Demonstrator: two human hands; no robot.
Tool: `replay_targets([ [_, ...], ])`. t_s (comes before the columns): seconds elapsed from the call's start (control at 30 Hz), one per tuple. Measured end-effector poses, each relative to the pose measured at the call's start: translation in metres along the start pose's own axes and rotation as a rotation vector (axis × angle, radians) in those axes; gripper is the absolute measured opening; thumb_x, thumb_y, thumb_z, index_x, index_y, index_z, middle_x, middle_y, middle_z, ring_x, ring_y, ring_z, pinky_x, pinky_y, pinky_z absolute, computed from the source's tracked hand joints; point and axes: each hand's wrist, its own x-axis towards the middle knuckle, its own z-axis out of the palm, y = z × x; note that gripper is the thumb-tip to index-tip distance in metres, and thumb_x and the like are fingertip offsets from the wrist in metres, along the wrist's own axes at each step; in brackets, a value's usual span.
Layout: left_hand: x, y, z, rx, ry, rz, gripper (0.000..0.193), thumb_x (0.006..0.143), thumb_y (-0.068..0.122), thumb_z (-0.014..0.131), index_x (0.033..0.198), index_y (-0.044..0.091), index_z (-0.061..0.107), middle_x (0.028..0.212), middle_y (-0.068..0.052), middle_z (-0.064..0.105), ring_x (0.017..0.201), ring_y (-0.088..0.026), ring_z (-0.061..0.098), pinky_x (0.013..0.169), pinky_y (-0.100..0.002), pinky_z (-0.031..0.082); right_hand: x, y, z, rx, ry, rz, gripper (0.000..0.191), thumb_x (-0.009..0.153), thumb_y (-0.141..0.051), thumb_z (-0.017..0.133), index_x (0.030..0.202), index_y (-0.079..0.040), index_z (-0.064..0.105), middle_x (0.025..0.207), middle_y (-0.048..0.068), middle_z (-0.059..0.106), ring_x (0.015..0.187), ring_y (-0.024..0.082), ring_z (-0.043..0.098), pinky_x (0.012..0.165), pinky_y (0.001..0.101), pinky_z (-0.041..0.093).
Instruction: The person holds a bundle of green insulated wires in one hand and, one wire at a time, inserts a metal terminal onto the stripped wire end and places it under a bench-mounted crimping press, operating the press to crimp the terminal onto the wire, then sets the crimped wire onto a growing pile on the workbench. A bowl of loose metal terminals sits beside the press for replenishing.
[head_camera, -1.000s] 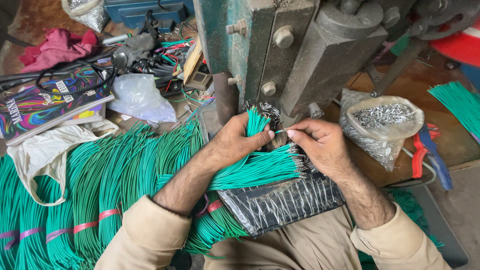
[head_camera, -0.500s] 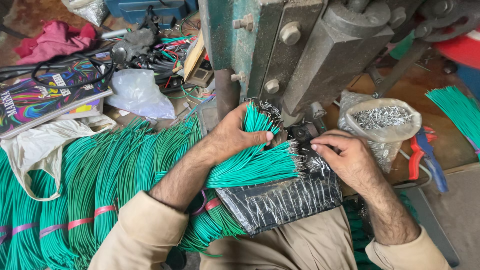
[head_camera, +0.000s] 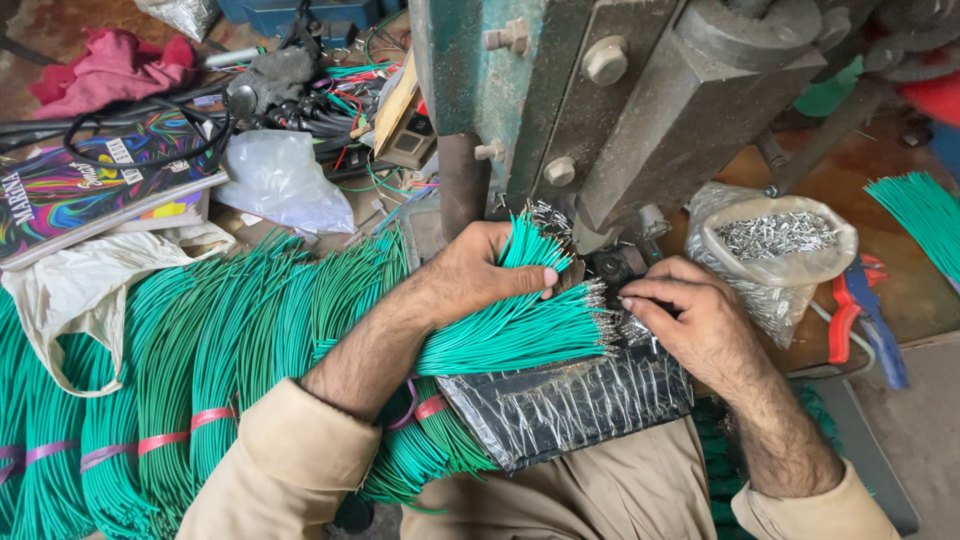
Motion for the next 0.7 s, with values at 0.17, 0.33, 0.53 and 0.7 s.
replay_targets([
  [0.17, 0.0, -0.002, 0.0, 0.014, 0.009, -0.019, 0.016, 0.095, 0.019, 0.074, 0.098, 0.003, 0.074, 0.087, 0.001, 0.073, 0.082, -0.008, 0.065, 0.077, -0.029, 0.057, -0.002, 0.006, 0.003, -0.094, 0.011, -0.046, 0.013, 0.088, -0.011, 0.073, 0.1, -0.006, 0.077, 0.097, 0.008, 0.069, 0.09, 0.023, 0.069, 0.081, 0.0359, 0.054],
  [0.33, 0.001, -0.003, -0.001, 0.044, -0.005, -0.004, 0.018, 0.094, 0.019, 0.075, 0.102, 0.003, 0.073, 0.088, 0.001, 0.073, 0.083, -0.008, 0.065, 0.077, -0.029, 0.056, -0.005, 0.026, 0.012, 0.259, 0.068, 0.043, 0.01, 0.099, -0.005, 0.06, 0.107, 0.0, 0.064, 0.096, 0.007, 0.071, 0.093, 0.016, 0.069, 0.085, 0.0303, 0.055],
  [0.53, 0.001, -0.001, 0.002, 0.064, -0.011, 0.069, 0.024, 0.091, 0.02, 0.078, 0.108, 0.004, 0.071, 0.094, 0.002, 0.072, 0.088, -0.006, 0.064, 0.081, -0.028, 0.057, 0.004, 0.036, 0.027, 0.624, 0.153, 0.015, 0.01, 0.104, 0.0, 0.057, 0.112, 0.002, 0.061, 0.098, 0.01, 0.073, 0.088, 0.015, 0.069, 0.079, 0.0279, 0.055],
  [0.7, 0.0, -0.001, 0.001, 0.058, 0.035, 0.001, 0.017, 0.093, 0.018, 0.074, 0.098, 0.002, 0.073, 0.081, 0.001, 0.071, 0.075, -0.008, 0.064, 0.07, -0.028, 0.055, 0.012, 0.016, 0.033, 0.755, 0.181, -0.061, 0.012, 0.101, 0.003, 0.061, 0.113, 0.006, 0.064, 0.105, 0.012, 0.074, 0.099, 0.016, 0.073, 0.092, 0.0289, 0.061],
])
